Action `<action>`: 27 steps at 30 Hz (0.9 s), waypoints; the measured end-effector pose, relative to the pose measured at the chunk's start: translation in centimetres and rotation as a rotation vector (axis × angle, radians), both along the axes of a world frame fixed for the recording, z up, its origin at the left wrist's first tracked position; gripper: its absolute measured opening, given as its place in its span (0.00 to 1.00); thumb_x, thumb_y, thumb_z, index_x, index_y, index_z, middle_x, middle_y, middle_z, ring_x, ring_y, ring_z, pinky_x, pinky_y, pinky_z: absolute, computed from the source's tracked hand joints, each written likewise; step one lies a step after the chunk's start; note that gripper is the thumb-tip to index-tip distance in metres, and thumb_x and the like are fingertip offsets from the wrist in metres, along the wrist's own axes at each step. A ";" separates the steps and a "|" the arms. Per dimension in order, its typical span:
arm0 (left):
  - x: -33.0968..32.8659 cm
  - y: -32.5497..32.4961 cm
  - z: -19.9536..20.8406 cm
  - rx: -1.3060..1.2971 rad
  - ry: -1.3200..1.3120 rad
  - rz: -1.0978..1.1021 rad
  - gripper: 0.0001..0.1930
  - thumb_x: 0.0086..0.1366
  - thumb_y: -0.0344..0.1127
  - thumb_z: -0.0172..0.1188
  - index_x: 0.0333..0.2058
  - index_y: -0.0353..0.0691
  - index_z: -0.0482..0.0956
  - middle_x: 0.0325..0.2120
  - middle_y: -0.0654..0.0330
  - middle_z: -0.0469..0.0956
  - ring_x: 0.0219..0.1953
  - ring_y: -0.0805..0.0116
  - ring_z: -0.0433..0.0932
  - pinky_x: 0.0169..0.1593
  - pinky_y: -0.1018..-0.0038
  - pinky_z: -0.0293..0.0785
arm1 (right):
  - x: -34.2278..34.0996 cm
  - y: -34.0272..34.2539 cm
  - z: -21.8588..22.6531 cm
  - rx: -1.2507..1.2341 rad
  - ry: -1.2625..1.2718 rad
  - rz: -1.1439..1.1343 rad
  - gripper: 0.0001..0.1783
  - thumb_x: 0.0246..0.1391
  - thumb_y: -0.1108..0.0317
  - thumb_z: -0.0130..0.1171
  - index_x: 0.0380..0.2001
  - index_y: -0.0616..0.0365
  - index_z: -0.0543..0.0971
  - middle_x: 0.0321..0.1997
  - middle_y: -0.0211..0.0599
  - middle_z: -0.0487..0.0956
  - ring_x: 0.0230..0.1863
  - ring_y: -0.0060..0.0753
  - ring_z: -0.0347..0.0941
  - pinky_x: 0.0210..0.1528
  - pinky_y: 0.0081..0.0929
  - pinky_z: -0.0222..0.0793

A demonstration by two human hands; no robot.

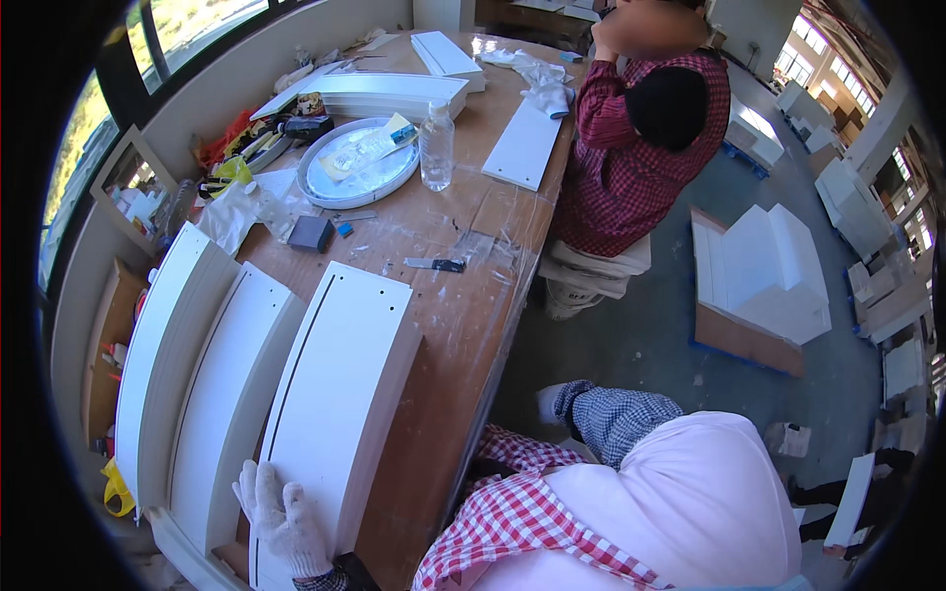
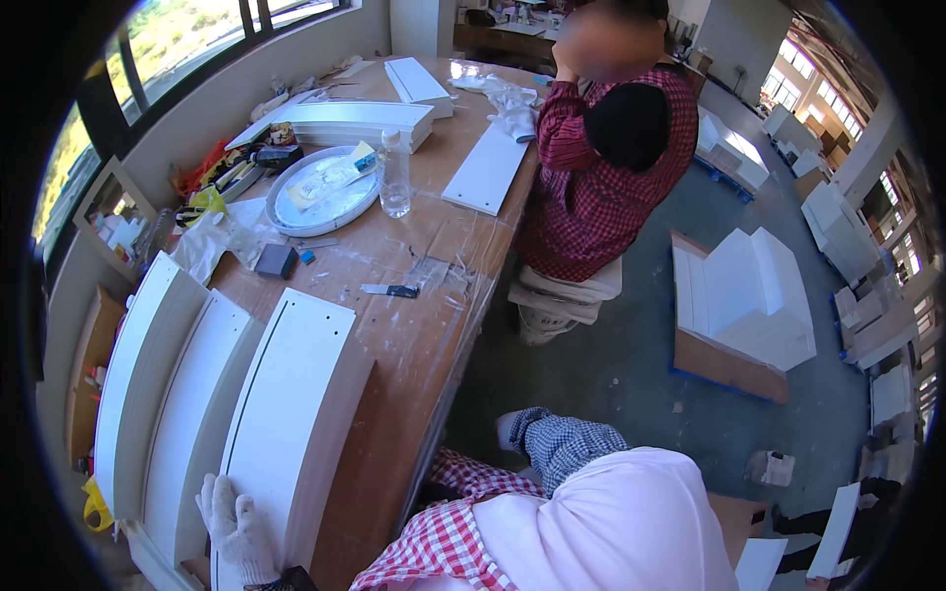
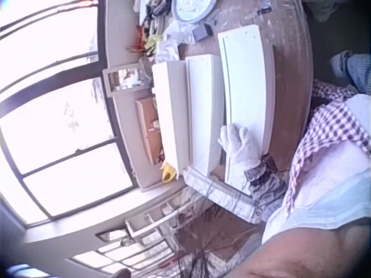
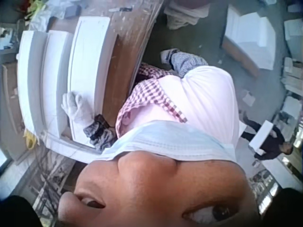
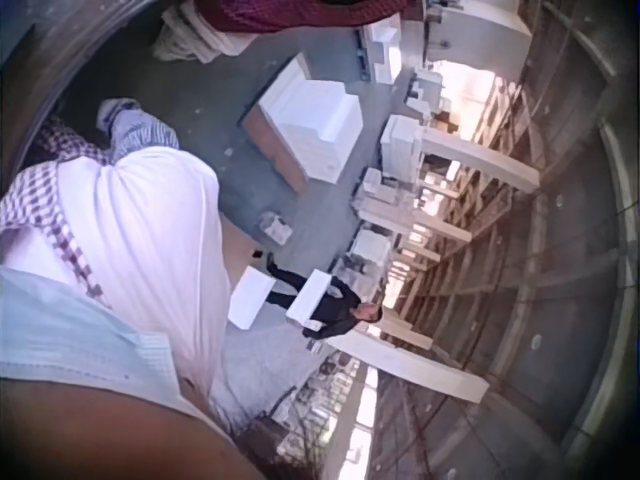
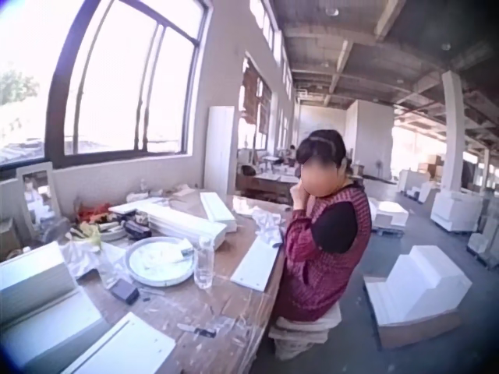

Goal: Sanding and cleaning the edges of white furniture boards.

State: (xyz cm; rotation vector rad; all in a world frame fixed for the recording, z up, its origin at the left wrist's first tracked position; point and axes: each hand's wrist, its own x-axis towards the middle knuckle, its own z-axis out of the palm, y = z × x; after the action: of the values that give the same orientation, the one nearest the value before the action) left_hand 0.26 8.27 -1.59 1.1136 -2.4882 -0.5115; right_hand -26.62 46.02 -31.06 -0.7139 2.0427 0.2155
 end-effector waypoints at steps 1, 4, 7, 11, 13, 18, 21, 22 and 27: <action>0.2 -0.3 -0.1 -0.020 0.001 -0.053 0.24 0.58 0.27 0.55 0.55 0.30 0.75 0.63 0.45 0.66 0.70 0.45 0.54 0.73 0.59 0.48 | -0.1 -0.1 0.8 0.004 0.005 -0.023 0.21 0.53 0.60 0.53 0.46 0.58 0.83 0.51 0.50 0.81 0.53 0.50 0.78 0.54 0.42 0.74; 0.2 0.2 0.2 -0.033 0.013 -0.045 0.22 0.59 0.27 0.55 0.54 0.29 0.76 0.62 0.45 0.68 0.70 0.46 0.55 0.73 0.58 0.48 | -0.6 -1.1 5.6 0.046 -0.028 -0.010 0.25 0.54 0.53 0.55 0.49 0.58 0.81 0.49 0.47 0.82 0.52 0.49 0.78 0.53 0.42 0.73; 0.1 0.5 0.4 -0.024 0.055 0.002 0.22 0.58 0.27 0.56 0.53 0.29 0.76 0.61 0.45 0.69 0.69 0.46 0.57 0.73 0.58 0.47 | -0.9 -1.1 6.1 0.104 -0.022 -0.027 0.24 0.53 0.54 0.56 0.47 0.59 0.82 0.46 0.47 0.83 0.49 0.48 0.80 0.51 0.43 0.75; 0.3 0.0 0.0 0.010 0.110 -0.007 0.22 0.58 0.26 0.57 0.53 0.30 0.76 0.60 0.46 0.70 0.69 0.47 0.58 0.73 0.58 0.46 | -0.9 -0.9 4.7 0.077 -0.009 0.096 0.23 0.53 0.55 0.56 0.46 0.60 0.82 0.46 0.47 0.83 0.48 0.47 0.80 0.49 0.43 0.76; 0.5 -0.5 -0.6 0.013 0.126 -0.011 0.22 0.58 0.26 0.58 0.53 0.30 0.76 0.60 0.47 0.71 0.69 0.47 0.58 0.73 0.58 0.46 | -0.7 -1.5 5.2 0.091 -0.051 -0.013 0.22 0.53 0.56 0.56 0.45 0.59 0.83 0.45 0.47 0.84 0.47 0.47 0.81 0.49 0.42 0.76; 0.7 -0.6 -1.0 0.042 0.183 -0.034 0.21 0.58 0.25 0.59 0.53 0.30 0.76 0.59 0.48 0.72 0.69 0.49 0.59 0.73 0.58 0.47 | -1.3 -1.8 6.3 0.067 -0.039 -0.053 0.22 0.53 0.57 0.57 0.46 0.60 0.82 0.44 0.46 0.84 0.45 0.46 0.81 0.47 0.41 0.77; 0.7 -0.5 -0.7 0.067 0.198 -0.001 0.21 0.59 0.24 0.58 0.53 0.30 0.76 0.59 0.48 0.72 0.69 0.49 0.59 0.73 0.59 0.47 | -1.8 -1.2 6.2 0.028 -0.035 -0.126 0.21 0.53 0.58 0.57 0.45 0.60 0.82 0.43 0.46 0.84 0.44 0.45 0.82 0.46 0.41 0.77; 0.8 -0.6 -0.7 0.056 0.174 -0.009 0.21 0.59 0.24 0.58 0.53 0.31 0.76 0.59 0.48 0.72 0.69 0.49 0.59 0.73 0.59 0.47 | -2.0 -1.0 6.0 0.008 -0.054 -0.183 0.21 0.53 0.58 0.57 0.45 0.60 0.82 0.42 0.45 0.84 0.44 0.45 0.82 0.46 0.41 0.77; 0.5 -0.5 -0.7 0.083 0.162 0.005 0.21 0.60 0.23 0.58 0.54 0.31 0.76 0.60 0.47 0.71 0.69 0.49 0.59 0.73 0.59 0.48 | -2.3 -1.0 5.8 0.035 -0.072 -0.147 0.21 0.54 0.58 0.56 0.47 0.60 0.81 0.42 0.45 0.84 0.44 0.45 0.82 0.47 0.40 0.76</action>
State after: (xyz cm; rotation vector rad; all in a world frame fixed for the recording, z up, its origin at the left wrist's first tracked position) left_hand 0.79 7.73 -2.30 1.0641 -2.3428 -0.6808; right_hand -28.94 44.97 -25.26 -0.5395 2.0076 0.1390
